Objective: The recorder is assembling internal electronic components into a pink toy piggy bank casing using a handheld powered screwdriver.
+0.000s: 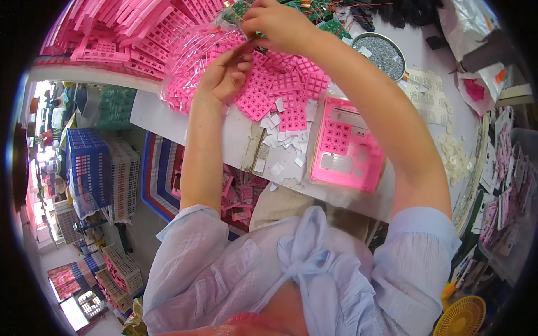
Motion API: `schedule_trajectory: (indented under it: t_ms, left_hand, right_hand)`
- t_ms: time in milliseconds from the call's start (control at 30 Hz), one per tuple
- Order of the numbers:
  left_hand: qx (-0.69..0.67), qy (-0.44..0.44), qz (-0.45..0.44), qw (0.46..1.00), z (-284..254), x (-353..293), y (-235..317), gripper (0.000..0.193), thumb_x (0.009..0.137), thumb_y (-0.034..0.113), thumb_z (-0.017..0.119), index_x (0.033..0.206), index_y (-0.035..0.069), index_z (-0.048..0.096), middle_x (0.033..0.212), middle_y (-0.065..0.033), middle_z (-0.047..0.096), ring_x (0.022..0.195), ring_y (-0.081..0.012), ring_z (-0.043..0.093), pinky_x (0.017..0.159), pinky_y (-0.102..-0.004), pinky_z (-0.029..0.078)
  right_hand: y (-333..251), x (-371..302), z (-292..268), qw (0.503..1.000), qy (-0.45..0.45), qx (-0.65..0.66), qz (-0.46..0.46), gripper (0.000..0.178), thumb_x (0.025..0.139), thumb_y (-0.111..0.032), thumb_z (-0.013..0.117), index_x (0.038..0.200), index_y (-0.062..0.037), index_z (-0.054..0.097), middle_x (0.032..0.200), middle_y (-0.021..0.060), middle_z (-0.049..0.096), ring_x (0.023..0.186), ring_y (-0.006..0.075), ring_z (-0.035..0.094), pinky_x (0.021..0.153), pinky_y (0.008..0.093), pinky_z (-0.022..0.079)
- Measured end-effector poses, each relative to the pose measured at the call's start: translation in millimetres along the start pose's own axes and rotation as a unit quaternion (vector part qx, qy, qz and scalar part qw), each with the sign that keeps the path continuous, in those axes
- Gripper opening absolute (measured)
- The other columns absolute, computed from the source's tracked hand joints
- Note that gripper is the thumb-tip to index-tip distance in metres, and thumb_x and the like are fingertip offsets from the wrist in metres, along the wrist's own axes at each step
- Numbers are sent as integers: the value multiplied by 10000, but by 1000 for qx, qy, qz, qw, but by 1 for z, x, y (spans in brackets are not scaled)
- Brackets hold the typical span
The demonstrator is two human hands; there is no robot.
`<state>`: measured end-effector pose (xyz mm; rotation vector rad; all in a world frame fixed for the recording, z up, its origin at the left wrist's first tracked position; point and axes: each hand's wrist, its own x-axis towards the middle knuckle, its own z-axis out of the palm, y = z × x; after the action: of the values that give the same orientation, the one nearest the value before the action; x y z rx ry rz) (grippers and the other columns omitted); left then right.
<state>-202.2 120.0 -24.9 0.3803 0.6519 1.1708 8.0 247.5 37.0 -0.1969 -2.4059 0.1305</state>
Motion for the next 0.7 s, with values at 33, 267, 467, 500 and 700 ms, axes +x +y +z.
schedule_trajectory:
  t_ms: [33,267,467,500,700]
  left_hand:
    - [80,82,22,993,17,-5,3,514,1057,368,499,1406,-9,472,1153,-169,619,891,-189,602,676,-279,561]
    - [408,346,348,770,59,-61,6,439,1007,303,630,1303,-14,563,1136,-120,666,1018,-171,628,903,-286,509]
    - [485,234,497,680,106,-66,-12,269,929,161,721,1149,17,669,1051,-65,694,891,-129,623,811,-274,503]
    - [512,212,444,704,119,-69,-11,271,929,143,717,1161,14,666,1062,-73,697,909,-131,629,828,-278,506]
    - [314,-2,257,914,155,-65,-46,292,977,87,629,1253,-5,614,1112,-87,706,1011,-189,689,934,-336,538]
  right_hand:
    - [7,0,-6,998,-34,18,39,310,816,-94,764,1106,-117,658,1102,49,682,1059,274,626,894,397,519]
    - [18,4,-56,860,119,354,349,123,916,-115,697,904,-5,644,758,8,637,689,80,578,595,261,465]
    - [-42,2,-98,793,35,505,339,117,915,-61,697,1006,-38,629,826,29,672,710,97,617,633,251,492]
    - [-52,-4,-102,788,44,528,314,173,924,-100,694,1074,-39,634,855,57,688,717,126,642,659,263,515]
    - [-98,-39,-128,836,110,458,281,249,1002,-196,627,1151,3,626,969,60,698,860,87,658,759,240,517]
